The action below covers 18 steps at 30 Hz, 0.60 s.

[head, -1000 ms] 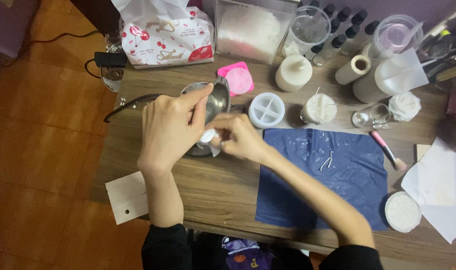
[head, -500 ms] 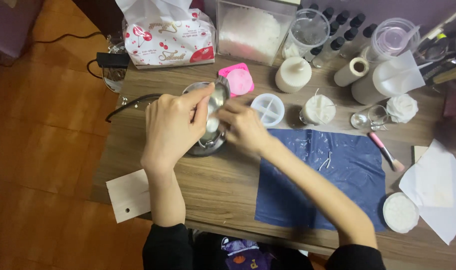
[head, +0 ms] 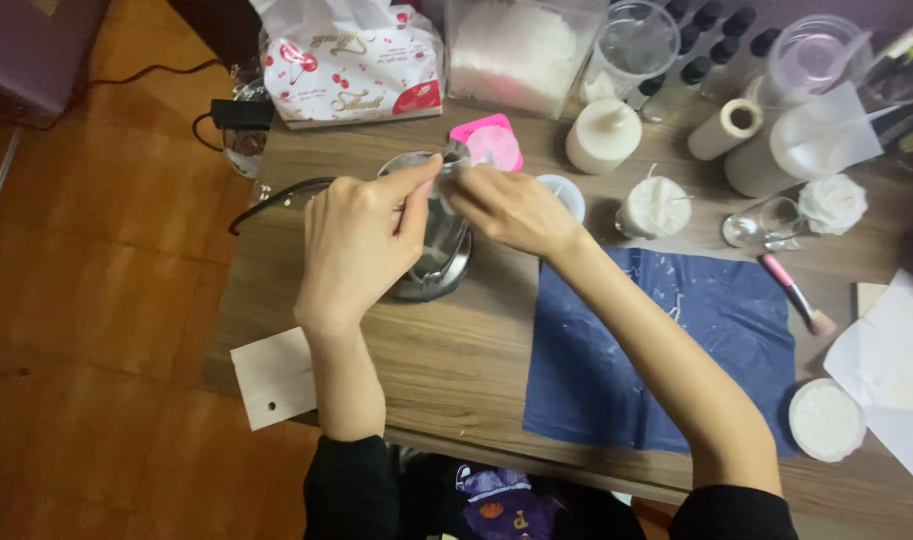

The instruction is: Cleaning a small metal melting pot with a tissue to remove wax residue

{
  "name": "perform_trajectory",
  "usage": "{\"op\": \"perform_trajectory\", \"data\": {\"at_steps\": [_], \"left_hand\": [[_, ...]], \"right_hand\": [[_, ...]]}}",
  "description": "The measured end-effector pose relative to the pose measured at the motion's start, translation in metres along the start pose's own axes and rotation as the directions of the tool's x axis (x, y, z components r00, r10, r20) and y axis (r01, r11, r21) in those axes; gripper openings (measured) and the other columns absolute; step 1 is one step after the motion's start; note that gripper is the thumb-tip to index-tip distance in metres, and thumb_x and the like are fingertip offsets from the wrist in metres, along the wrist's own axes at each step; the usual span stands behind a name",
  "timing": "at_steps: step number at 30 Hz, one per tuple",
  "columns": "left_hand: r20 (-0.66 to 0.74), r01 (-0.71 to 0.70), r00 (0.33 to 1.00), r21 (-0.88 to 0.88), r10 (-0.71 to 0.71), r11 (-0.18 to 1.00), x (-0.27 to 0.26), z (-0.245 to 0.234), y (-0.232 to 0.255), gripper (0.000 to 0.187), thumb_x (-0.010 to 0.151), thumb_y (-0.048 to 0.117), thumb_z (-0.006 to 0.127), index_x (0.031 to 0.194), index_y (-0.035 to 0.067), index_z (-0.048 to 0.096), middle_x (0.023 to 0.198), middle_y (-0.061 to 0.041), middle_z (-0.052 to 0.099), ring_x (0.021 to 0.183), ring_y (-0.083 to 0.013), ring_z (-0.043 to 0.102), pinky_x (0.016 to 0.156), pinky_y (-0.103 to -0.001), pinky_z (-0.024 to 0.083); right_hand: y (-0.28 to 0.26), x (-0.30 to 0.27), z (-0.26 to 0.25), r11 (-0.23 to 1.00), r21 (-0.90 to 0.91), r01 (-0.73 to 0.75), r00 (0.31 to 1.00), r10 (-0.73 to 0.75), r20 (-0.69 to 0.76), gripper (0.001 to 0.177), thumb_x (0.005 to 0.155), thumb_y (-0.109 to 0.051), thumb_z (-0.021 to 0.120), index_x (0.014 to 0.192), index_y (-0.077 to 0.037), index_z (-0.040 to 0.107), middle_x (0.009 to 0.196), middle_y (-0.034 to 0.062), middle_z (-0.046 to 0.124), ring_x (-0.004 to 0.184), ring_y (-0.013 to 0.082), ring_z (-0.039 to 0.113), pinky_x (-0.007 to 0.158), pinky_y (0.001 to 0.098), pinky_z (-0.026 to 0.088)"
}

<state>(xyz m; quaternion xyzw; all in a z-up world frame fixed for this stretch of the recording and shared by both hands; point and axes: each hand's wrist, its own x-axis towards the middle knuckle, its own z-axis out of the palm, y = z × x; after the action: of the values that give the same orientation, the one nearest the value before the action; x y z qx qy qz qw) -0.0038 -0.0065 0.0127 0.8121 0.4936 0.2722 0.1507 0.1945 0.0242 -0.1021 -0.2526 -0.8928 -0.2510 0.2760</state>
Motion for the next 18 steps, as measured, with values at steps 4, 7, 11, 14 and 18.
{"op": "perform_trajectory", "data": {"at_steps": [4,7,11,14,18], "left_hand": [[-0.002,-0.001,1.000,-0.016,0.001,1.000,0.002,-0.001,-0.001,0.024,0.086,0.017,0.055,0.102,0.017,0.073,0.052,-0.019,0.059,0.060,-0.0449,0.061,0.052,-0.054,0.048],[-0.001,-0.022,1.000,-0.027,0.022,0.999,0.003,0.001,-0.003,0.024,0.086,0.015,0.055,0.101,0.015,0.073,0.051,-0.020,0.058,0.060,-0.0452,0.061,0.051,-0.054,0.048],[-0.010,0.006,1.000,-0.035,-0.007,0.999,0.003,0.003,-0.004,0.022,0.085,0.018,0.055,0.098,0.022,0.073,0.042,-0.012,0.053,0.058,-0.0403,0.062,0.052,-0.047,0.050],[0.002,0.008,1.000,-0.023,-0.008,1.000,0.001,0.002,-0.001,0.022,0.085,0.017,0.056,0.099,0.021,0.073,0.041,-0.013,0.053,0.057,-0.0408,0.062,0.052,-0.047,0.050],[0.010,0.000,1.000,-0.026,0.000,1.000,0.001,0.000,0.001,0.022,0.087,0.014,0.055,0.101,0.014,0.072,0.042,-0.016,0.052,0.056,-0.0430,0.061,0.051,-0.050,0.048]], "right_hand": [[-0.027,-0.004,-0.004,0.961,0.147,-0.235,0.971,0.226,0.074,0.007,0.092,-0.009,0.055,0.095,-0.005,0.061,0.088,0.0094,0.053,0.072,0.0224,0.058,0.055,0.0283,0.049],[-0.045,0.001,-0.008,0.792,0.374,-0.482,0.875,0.460,0.153,0.006,0.084,-0.004,0.061,0.088,-0.008,0.064,0.081,0.0066,0.055,0.065,0.0218,0.059,0.054,0.0282,0.049],[-0.057,-0.003,-0.014,0.425,0.675,-0.603,0.765,0.547,0.340,0.013,0.080,-0.010,0.063,0.091,-0.004,0.066,0.077,0.0121,0.058,0.068,0.0309,0.060,0.059,0.0364,0.051],[-0.050,0.003,-0.020,0.493,0.603,-0.627,0.763,0.545,0.348,0.013,0.077,-0.007,0.064,0.091,-0.007,0.066,0.078,0.0103,0.058,0.068,0.0298,0.061,0.060,0.0372,0.051],[-0.027,0.002,-0.009,0.804,0.262,-0.534,0.839,0.465,0.282,0.006,0.085,-0.009,0.060,0.090,-0.012,0.060,0.088,0.0057,0.053,0.076,0.0244,0.060,0.064,0.0320,0.051]]}}
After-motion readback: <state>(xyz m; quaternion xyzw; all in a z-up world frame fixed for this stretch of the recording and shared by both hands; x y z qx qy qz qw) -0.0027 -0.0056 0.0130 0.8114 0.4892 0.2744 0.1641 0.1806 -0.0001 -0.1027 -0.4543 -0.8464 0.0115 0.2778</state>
